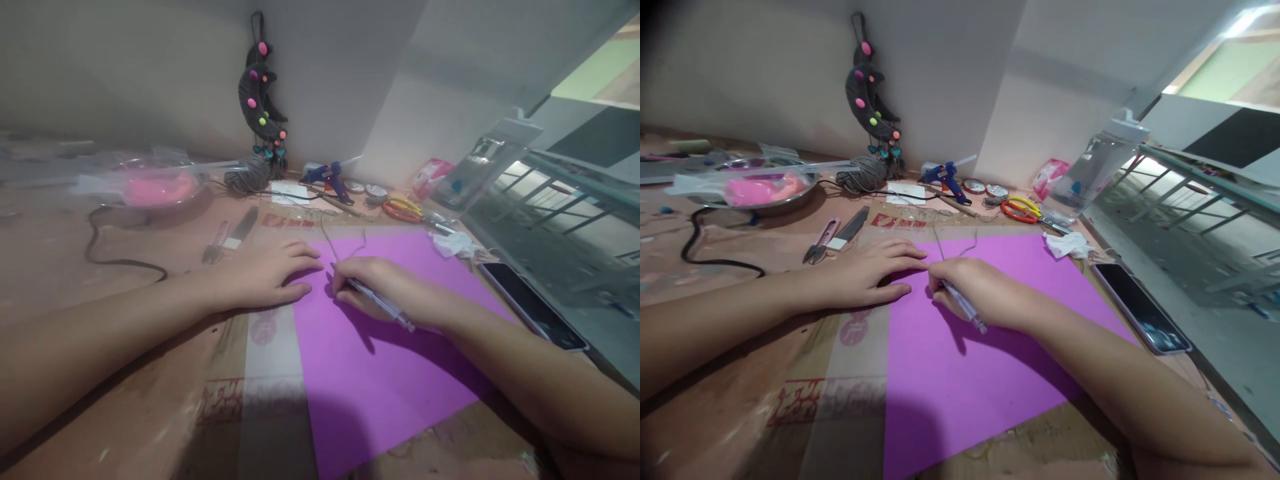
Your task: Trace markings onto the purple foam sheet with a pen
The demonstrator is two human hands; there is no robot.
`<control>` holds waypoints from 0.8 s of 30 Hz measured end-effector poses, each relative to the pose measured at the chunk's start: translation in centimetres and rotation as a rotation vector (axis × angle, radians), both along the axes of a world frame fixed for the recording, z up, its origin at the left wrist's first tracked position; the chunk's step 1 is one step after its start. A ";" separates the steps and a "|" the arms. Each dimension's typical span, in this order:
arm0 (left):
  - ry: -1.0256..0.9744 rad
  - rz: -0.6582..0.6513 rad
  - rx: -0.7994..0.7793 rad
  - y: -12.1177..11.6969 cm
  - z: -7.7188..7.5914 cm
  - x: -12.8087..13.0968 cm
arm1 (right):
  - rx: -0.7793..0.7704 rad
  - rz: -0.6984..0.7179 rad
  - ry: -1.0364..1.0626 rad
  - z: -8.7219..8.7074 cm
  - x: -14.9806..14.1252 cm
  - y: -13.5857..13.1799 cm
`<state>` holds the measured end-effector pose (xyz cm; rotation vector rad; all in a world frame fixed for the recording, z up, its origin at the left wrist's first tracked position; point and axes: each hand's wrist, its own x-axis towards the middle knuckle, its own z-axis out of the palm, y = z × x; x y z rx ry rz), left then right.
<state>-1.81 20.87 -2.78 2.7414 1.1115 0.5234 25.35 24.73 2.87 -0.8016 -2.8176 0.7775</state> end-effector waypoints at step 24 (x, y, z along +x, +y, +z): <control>0.035 0.001 0.002 0.0 0.6 0.4 | 0.111 -0.057 -0.177 2.5 -1.1 -2.5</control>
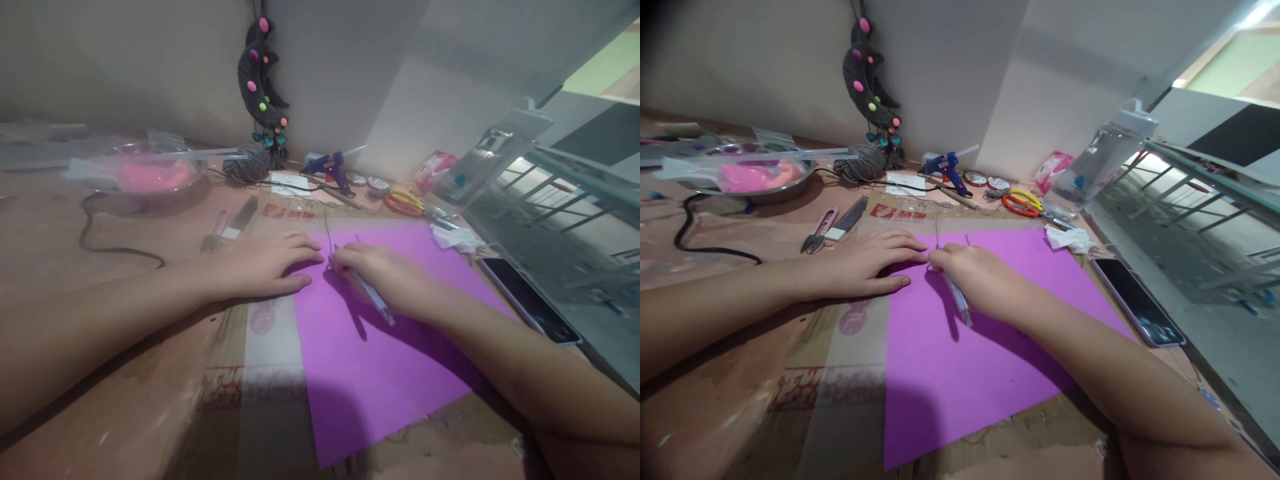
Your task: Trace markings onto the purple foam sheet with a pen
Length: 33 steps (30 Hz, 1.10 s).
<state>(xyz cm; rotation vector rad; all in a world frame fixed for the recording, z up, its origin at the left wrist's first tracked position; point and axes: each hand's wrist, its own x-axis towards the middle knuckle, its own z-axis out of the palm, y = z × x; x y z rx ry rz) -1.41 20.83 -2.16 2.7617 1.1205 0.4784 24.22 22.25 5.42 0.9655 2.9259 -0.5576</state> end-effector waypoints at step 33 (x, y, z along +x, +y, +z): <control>-0.076 0.001 -0.020 -0.1 -0.3 -0.3 | -0.010 0.009 0.072 2.7 2.0 2.1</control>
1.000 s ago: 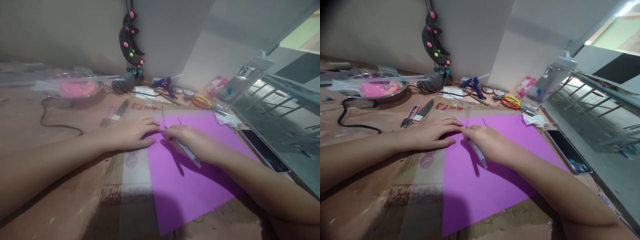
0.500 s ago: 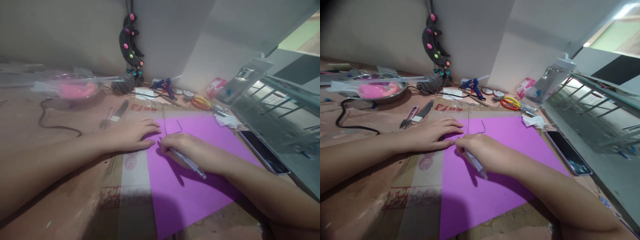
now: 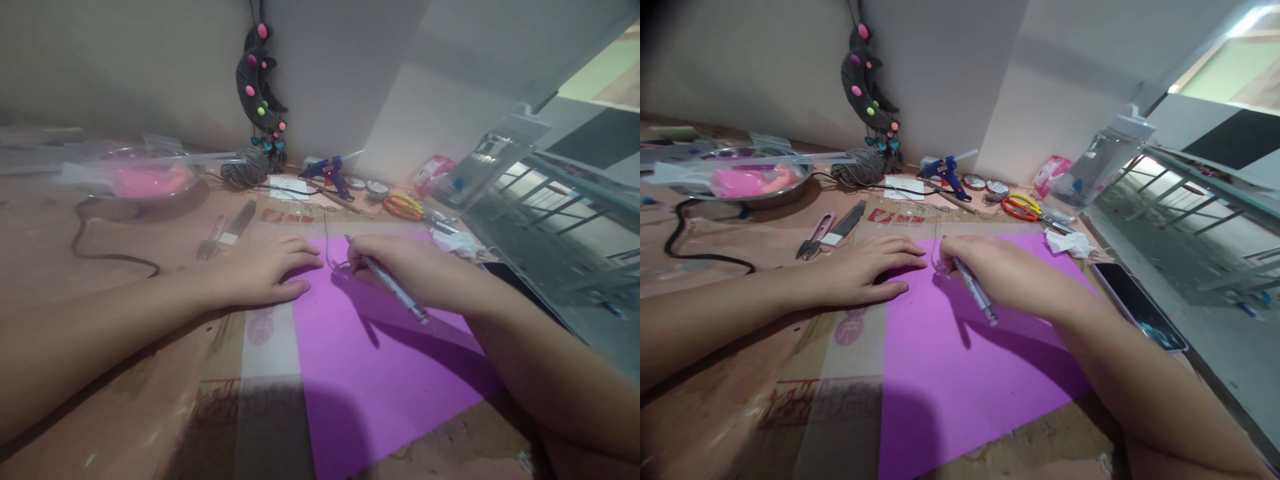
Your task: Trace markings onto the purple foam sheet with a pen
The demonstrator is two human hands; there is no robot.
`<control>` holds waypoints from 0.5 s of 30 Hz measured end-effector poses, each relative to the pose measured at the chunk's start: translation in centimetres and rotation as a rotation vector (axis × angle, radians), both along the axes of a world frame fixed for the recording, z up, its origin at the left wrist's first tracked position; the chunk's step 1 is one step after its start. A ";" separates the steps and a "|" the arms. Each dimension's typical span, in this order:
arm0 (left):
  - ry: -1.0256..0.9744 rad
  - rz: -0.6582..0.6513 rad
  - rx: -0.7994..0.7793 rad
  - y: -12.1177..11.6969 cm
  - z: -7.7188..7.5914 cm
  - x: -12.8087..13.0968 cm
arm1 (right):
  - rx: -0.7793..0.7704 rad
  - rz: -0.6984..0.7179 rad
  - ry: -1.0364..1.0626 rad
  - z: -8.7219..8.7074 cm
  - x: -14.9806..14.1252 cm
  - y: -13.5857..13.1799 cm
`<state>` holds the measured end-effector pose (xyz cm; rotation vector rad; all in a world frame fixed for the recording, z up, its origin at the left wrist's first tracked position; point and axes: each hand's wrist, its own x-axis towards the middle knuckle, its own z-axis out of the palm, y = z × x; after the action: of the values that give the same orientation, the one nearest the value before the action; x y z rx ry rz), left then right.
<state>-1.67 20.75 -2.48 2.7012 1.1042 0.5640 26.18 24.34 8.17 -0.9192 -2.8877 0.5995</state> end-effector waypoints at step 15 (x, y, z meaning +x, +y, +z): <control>0.052 0.022 -0.003 -0.1 -0.1 0.0 | -0.008 -0.688 0.518 -2.7 6.5 12.4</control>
<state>-1.68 20.66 -2.59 2.7188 1.1476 0.4977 32.69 36.78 5.44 -1.4007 -1.9500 0.6460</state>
